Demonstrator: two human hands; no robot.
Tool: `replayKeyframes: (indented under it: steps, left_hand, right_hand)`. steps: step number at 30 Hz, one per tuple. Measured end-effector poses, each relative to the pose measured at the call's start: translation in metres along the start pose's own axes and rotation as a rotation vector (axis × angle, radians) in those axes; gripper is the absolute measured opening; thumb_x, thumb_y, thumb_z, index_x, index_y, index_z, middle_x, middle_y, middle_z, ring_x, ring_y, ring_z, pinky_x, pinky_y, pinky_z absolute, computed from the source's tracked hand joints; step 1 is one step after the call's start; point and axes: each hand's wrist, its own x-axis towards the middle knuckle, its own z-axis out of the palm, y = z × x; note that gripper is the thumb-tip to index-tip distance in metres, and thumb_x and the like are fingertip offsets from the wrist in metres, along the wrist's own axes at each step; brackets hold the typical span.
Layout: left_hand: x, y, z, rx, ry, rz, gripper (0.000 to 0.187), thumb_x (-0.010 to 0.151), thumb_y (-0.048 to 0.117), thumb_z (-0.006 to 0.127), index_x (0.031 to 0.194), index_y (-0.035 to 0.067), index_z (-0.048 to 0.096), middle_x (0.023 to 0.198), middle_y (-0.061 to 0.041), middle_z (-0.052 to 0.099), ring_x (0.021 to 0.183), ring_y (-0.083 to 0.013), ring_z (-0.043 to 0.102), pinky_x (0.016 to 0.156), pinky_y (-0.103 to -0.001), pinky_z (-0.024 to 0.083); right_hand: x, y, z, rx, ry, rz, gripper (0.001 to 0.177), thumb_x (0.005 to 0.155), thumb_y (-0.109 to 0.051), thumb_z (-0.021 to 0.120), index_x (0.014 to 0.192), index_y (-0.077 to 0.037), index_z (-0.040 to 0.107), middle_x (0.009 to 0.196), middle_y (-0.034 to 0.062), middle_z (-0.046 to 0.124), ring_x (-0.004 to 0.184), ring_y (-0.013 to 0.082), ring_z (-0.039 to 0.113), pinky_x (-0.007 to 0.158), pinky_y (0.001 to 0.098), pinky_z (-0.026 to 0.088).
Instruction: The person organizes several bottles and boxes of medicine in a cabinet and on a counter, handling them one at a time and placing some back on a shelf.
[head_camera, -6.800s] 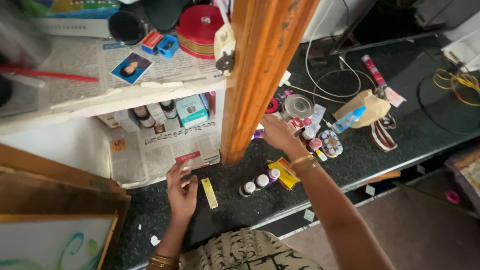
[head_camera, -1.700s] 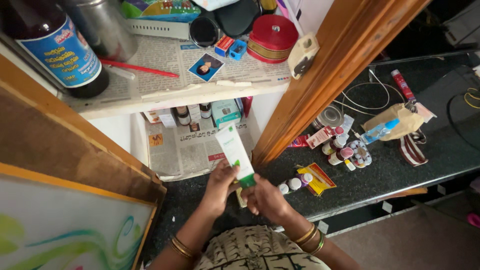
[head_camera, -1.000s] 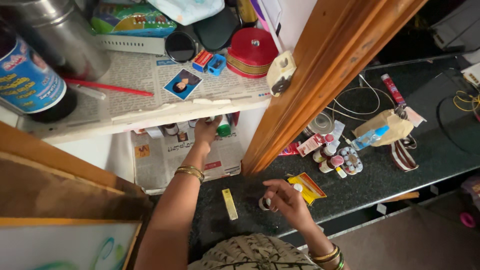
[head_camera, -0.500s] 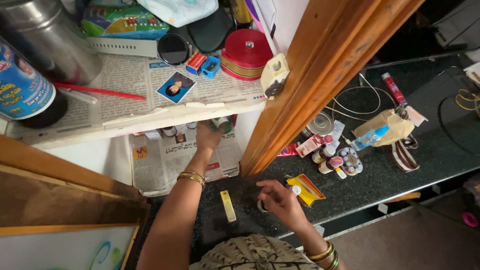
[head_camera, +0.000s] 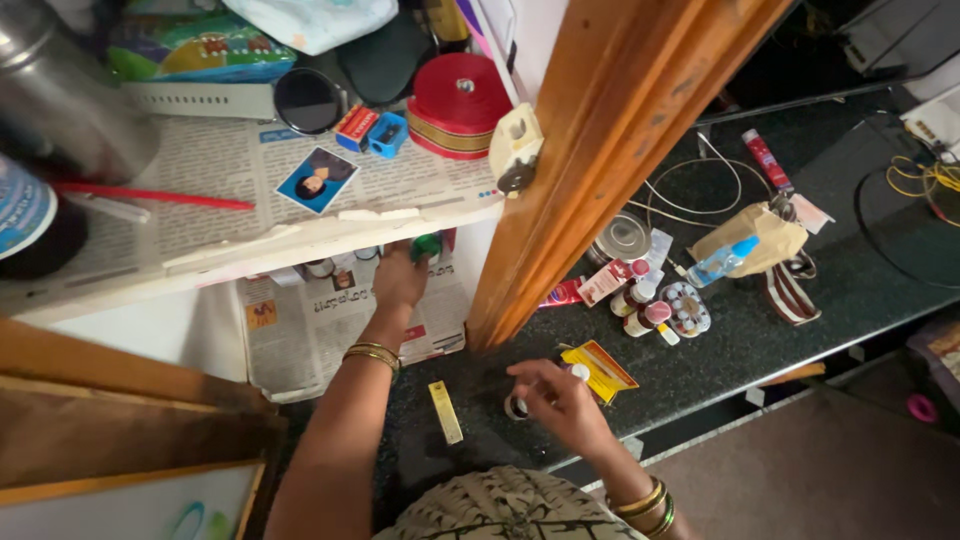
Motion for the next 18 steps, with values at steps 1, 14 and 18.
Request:
replayKeyframes:
  steps: [1, 14, 18]
  left_hand:
    - [-0.004, 0.002, 0.0, 0.0, -0.004, 0.003, 0.053, 0.091, 0.034, 0.071, 0.136, 0.011, 0.057, 0.139, -0.021, 0.058, 0.106, -0.0459, 0.066, 0.091, -0.054, 0.055]
    - [-0.1, 0.002, -0.023, -0.346, 0.183, 0.192, 0.064, 0.085, 0.014, 0.075, 0.144, 0.01, 0.051, 0.134, -0.016, 0.057, 0.078, -0.023, 0.07, 0.073, -0.039, 0.058]
    - [-0.135, -0.016, -0.029, -0.425, 0.191, 0.201, 0.05, 0.087, 0.007, 0.072, 0.135, 0.007, 0.06, 0.127, -0.015, 0.062, 0.071, -0.0192, 0.068, 0.065, -0.033, 0.057]
  right_hand:
    - [0.0, 0.0, -0.005, 0.0, 0.004, 0.004, 0.028, 0.095, -0.011, 0.068, 0.123, -0.008, 0.068, 0.087, -0.0023, 0.069, 0.068, 0.0053, 0.06, 0.061, 0.0234, 0.051]
    - [0.105, 0.077, -0.067, -0.591, 0.106, -0.198, 0.031, 0.089, -0.014, 0.071, 0.12, -0.014, 0.069, 0.112, 0.0121, 0.07, 0.096, 0.0307, 0.069, 0.077, 0.0438, 0.057]
    - [0.147, 0.115, -0.051, -0.956, -0.062, -0.051, 0.054, 0.077, -0.013, 0.072, 0.13, -0.017, 0.062, 0.133, 0.0113, 0.064, 0.099, 0.035, 0.069, 0.066, 0.0543, 0.054]
